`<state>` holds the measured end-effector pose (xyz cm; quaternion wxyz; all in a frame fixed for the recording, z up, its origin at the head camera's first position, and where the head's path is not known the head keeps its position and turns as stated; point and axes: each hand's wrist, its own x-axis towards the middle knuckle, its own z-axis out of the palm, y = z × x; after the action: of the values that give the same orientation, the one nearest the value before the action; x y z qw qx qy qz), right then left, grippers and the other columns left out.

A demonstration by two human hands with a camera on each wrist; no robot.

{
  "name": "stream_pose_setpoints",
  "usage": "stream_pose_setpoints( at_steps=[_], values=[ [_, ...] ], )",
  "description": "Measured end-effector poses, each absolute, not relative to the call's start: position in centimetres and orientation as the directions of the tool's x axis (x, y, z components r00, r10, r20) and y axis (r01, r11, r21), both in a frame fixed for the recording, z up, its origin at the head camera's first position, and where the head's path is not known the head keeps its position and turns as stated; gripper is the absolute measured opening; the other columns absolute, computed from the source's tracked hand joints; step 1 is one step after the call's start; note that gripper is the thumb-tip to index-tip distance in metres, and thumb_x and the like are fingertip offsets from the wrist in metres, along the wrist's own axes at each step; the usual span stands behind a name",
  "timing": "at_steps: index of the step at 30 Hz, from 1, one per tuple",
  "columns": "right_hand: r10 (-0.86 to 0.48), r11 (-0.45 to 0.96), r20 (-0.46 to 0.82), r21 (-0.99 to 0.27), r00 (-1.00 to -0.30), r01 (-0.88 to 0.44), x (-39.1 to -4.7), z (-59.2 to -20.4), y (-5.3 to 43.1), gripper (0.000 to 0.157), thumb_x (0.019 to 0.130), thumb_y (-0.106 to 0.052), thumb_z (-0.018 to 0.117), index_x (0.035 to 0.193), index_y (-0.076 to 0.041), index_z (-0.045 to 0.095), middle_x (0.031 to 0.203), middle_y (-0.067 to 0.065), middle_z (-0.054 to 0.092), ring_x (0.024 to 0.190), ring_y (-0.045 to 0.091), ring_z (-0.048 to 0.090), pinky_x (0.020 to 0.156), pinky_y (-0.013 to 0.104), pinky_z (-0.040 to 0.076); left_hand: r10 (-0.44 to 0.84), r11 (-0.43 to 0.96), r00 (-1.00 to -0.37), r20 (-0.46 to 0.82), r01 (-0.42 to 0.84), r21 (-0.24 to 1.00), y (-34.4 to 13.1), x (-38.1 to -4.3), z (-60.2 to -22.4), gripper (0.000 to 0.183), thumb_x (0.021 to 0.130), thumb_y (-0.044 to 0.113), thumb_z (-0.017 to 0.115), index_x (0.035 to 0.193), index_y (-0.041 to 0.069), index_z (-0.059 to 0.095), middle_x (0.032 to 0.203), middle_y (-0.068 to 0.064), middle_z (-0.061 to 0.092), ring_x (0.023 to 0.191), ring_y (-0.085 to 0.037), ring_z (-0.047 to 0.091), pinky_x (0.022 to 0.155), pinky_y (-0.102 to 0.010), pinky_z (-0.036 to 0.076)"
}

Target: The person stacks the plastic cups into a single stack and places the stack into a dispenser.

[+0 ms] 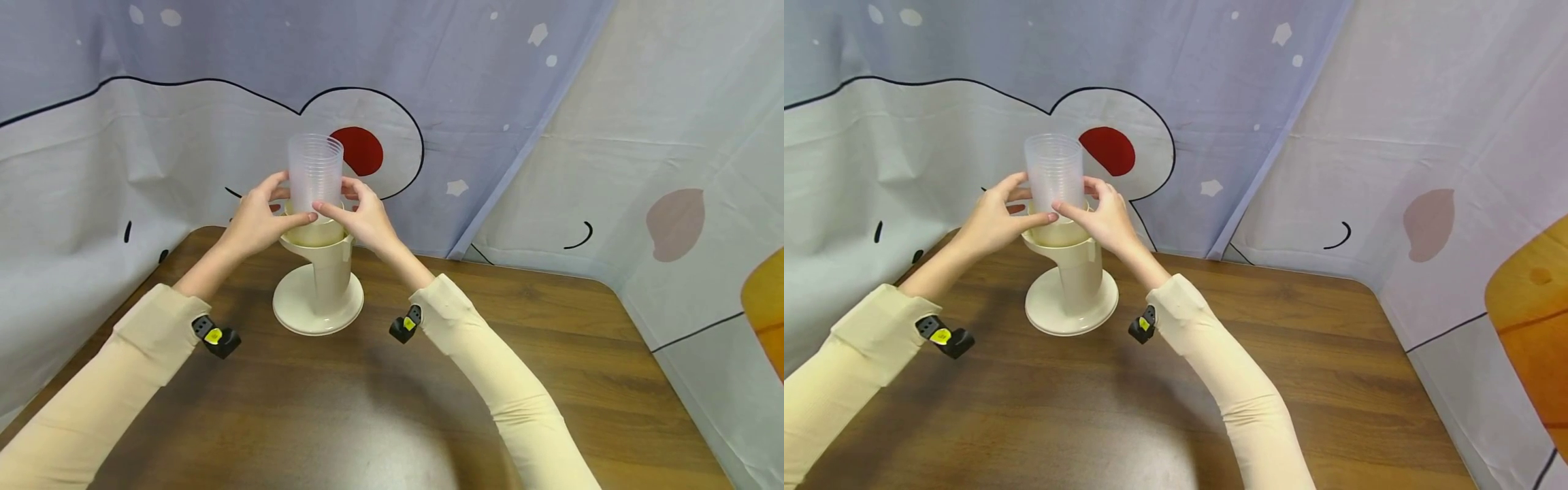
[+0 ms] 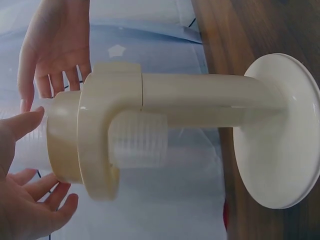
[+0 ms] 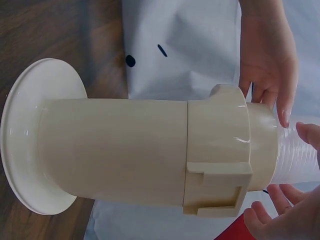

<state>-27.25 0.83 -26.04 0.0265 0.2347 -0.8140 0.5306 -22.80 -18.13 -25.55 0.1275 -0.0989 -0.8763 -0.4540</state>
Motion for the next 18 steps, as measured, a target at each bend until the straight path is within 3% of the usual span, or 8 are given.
stream_pose_setpoints(
  at_steps=[5,13,18],
  values=[
    [-0.352,0.305,0.299,-0.859,-0.887,-0.411,-27.36,-26.37,0.65,0.065,0.084,-0.034,0.07,0.14,-0.012,0.043,0.135,0.008,0.053,0.126,0.023,0.048,0.108,0.043,0.04,0.047,0.567,-0.955,0.294,0.268,0.779,-18.25,-22.85,-25.65,0.079,0.083,0.03,0.075,0.147,0.007,0.034,0.138,-0.022,0.052,0.13,-0.035,0.048,0.108,-0.054,0.039],
    [-0.342,0.382,0.318,-0.813,-0.884,-0.44,-27.67,-26.8,0.54,0.065,0.084,-0.037,0.069,0.139,-0.01,0.046,0.14,0.006,0.047,0.125,0.018,0.048,0.103,0.031,0.043,0.033,0.591,-0.957,0.289,0.252,0.766,-18.21,-23.02,-25.75,0.073,0.082,0.029,0.076,0.141,0.002,0.041,0.136,-0.022,0.05,0.129,-0.04,0.043,0.107,-0.057,0.036],
    [-0.331,0.402,0.312,-0.807,-0.891,-0.432,-27.62,-26.89,0.52,0.066,0.083,-0.038,0.07,0.137,-0.009,0.048,0.139,0.007,0.047,0.125,0.02,0.047,0.103,0.033,0.044,0.041,0.584,-0.964,0.264,0.237,0.777,-18.24,-23.08,-25.86,0.074,0.083,0.031,0.074,0.142,0.003,0.04,0.137,-0.021,0.05,0.132,-0.037,0.042,0.107,-0.058,0.035]
  ],
)
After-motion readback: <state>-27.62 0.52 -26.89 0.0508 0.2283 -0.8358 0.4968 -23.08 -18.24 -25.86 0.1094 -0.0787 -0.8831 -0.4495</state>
